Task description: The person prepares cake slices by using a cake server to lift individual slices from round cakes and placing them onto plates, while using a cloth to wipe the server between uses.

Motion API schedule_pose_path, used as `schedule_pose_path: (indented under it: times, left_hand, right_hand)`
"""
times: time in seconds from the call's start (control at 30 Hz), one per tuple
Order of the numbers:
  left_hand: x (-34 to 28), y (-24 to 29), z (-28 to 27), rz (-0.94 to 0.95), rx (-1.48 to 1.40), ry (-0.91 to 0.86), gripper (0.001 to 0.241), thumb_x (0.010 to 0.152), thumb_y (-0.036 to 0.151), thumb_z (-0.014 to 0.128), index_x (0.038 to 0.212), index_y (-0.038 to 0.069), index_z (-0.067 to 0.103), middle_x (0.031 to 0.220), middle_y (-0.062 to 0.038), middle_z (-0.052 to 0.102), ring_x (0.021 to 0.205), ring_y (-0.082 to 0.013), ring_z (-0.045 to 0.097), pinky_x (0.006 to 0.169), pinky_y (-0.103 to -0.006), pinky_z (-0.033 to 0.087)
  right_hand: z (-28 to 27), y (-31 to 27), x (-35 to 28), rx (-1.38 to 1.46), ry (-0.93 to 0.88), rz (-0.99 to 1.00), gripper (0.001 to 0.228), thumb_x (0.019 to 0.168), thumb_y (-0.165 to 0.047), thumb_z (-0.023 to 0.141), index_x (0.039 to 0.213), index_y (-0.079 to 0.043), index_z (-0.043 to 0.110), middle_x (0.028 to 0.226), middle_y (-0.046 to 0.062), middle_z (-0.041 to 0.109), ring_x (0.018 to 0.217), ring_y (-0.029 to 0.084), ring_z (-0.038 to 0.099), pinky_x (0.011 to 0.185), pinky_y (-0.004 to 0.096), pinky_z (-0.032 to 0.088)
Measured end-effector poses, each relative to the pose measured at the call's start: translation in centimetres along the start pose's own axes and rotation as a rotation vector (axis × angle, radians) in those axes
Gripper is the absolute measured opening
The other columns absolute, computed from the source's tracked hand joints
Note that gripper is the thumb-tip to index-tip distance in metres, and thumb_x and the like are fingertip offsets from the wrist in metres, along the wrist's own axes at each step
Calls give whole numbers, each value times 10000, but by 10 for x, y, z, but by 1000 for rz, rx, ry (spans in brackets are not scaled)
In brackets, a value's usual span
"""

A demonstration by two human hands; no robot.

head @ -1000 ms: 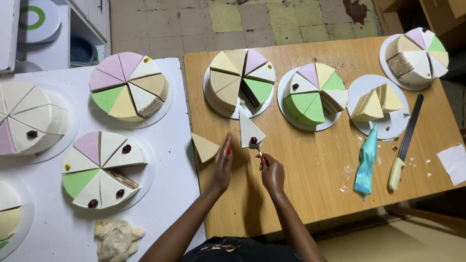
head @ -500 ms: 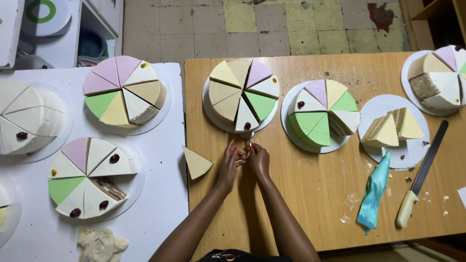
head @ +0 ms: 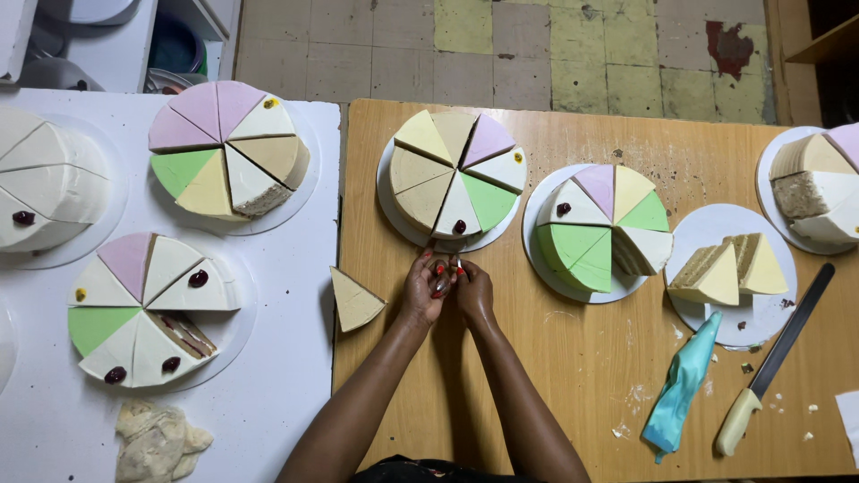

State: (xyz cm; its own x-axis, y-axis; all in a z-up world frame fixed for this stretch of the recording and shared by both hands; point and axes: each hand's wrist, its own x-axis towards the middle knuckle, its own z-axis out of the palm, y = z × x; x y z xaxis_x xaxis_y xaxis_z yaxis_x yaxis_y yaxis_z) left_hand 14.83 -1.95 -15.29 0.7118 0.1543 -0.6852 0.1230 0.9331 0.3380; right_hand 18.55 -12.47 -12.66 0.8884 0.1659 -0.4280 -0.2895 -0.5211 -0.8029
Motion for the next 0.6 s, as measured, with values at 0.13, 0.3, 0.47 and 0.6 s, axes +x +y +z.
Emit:
schedule_pose_path:
  times: [0.13,0.3,0.47,0.6]
  left_hand:
    - [6,-1,-1,-20,-101,-8,273,933,401,612,824,151,589,664,-11,464,436,-149,429,368,-199,261]
    - [9,-1,1,-56,-112,-35,299,921,409,610,760,163,552,619,22,388,413,-136,430,335,-181,244]
    - [26,-9,-10,-71,-194,-100,238,950,340,575,786,200,472,568,49,330,360,-89,333,320,-169,202]
    - [27,-9,-8,-109,-243,-179,313,938,290,561,674,212,412,532,73,290,332,-56,295,324,-145,203]
  right_hand:
    - [3,4,0,55,-23,2,355,988,-64,528,1273,-80,739,928,162,768,963,313,688,922,463,509]
    - [-2,5,0,88,-49,-14,348,983,-54,535,1264,-69,739,846,140,748,835,254,656,837,415,514]
    - [-4,9,4,147,-54,10,352,982,-50,528,1273,-48,724,761,54,699,743,164,582,766,331,500]
    - [-12,4,2,93,-71,-6,334,981,-51,540,1249,-73,740,728,71,700,676,171,595,700,333,503]
